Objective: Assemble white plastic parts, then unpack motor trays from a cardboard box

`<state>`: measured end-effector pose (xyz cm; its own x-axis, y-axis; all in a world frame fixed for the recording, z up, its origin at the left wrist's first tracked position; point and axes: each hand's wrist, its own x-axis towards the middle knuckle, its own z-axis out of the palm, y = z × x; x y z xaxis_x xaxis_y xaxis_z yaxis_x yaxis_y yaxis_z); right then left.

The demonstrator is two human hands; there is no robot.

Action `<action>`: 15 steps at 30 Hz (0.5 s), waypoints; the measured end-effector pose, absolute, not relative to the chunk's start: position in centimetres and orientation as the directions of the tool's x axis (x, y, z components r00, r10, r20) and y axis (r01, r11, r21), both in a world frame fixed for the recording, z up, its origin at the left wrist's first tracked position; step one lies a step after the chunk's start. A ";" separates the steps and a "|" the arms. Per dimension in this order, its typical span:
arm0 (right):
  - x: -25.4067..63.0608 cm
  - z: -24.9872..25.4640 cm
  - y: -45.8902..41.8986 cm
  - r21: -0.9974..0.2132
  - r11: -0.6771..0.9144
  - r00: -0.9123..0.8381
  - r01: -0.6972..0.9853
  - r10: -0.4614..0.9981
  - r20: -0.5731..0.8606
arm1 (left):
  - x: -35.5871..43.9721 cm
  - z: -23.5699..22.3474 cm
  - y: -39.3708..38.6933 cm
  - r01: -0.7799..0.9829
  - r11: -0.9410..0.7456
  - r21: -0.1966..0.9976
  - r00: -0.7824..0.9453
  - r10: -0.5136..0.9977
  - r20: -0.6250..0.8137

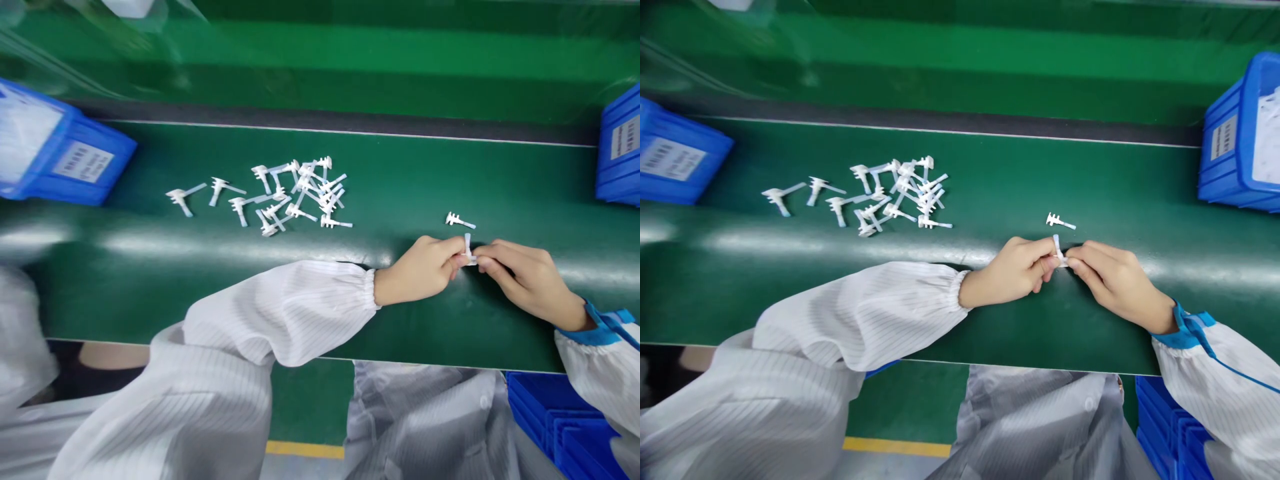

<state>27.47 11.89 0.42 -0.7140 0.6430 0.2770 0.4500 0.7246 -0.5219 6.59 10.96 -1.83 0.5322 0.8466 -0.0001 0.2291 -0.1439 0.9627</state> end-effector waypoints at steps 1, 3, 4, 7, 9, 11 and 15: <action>27.5 0.4 12.0 -0.530 0.717 -0.707 0.454 0.651 0.275 | 6.6 -1.7 11.0 0.225 -0.121 0.967 0.531 0.847 -0.017; 27.7 0.3 12.1 -0.560 0.693 -0.686 0.454 0.673 0.276 | 6.6 -1.5 10.9 0.206 -0.065 0.976 0.530 0.846 -0.056; 27.7 0.2 12.1 -0.582 0.674 -0.669 0.455 0.690 0.276 | 6.6 -1.4 10.9 0.196 -0.037 0.980 0.529 0.845 -0.074; 27.9 -0.1 12.2 -0.647 0.598 -0.602 0.473 0.756 0.258 | 6.6 -1.2 10.9 0.186 0.018 0.982 0.534 0.838 -0.117; 28.0 -0.2 12.2 -0.675 0.553 -0.564 0.488 0.790 0.240 | 6.6 -1.2 10.9 0.197 0.024 0.980 0.537 0.834 -0.128; 28.1 -0.4 12.2 -0.695 0.524 -0.544 0.492 0.809 0.225 | 6.6 -1.2 10.9 0.206 0.014 0.979 0.542 0.831 -0.126; 28.1 -0.5 12.4 -0.728 0.485 -0.524 0.485 0.827 0.201 | 6.5 -1.2 10.9 0.223 -0.047 0.974 0.543 0.836 -0.084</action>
